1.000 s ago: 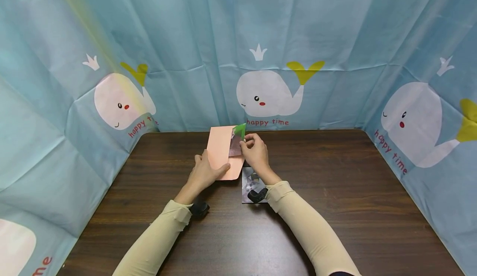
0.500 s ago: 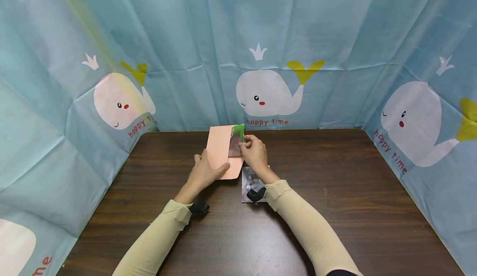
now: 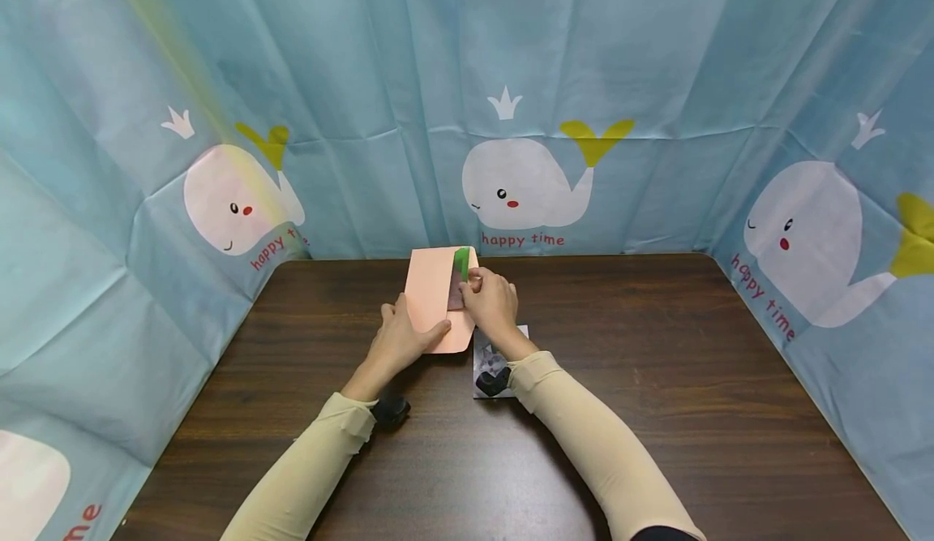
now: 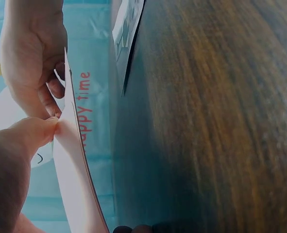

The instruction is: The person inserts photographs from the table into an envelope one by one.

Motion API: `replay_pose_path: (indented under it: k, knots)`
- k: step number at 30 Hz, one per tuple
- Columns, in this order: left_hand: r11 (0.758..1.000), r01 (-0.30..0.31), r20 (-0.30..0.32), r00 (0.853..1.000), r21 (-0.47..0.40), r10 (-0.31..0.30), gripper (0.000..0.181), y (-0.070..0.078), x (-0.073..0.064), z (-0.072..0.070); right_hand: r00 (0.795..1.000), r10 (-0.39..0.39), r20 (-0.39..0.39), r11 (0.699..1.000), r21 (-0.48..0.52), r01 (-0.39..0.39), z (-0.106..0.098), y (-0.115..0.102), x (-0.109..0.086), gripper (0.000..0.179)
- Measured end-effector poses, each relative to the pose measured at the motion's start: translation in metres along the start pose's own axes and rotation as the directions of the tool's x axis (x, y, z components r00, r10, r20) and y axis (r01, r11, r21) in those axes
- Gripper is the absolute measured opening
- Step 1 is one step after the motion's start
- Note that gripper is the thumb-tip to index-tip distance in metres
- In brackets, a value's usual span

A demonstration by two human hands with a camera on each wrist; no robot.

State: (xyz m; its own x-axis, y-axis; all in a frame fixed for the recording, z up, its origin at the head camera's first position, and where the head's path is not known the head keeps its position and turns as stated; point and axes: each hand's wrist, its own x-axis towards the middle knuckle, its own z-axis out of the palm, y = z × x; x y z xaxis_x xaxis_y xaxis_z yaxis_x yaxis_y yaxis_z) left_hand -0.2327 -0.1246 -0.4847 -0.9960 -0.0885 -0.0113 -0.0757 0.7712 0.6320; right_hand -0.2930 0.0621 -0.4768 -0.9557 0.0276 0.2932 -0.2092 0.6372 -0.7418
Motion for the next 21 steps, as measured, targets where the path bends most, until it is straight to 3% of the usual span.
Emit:
replay_pose_path:
  k: [21]
  knots:
    - [1.000, -0.006, -0.016, 1.000, 0.015, 0.006, 0.125, 0.002, 0.000, 0.002, 0.997, -0.083, -0.006, 0.992, -0.096, 0.082, 0.011, -0.006, 0.001, 0.029]
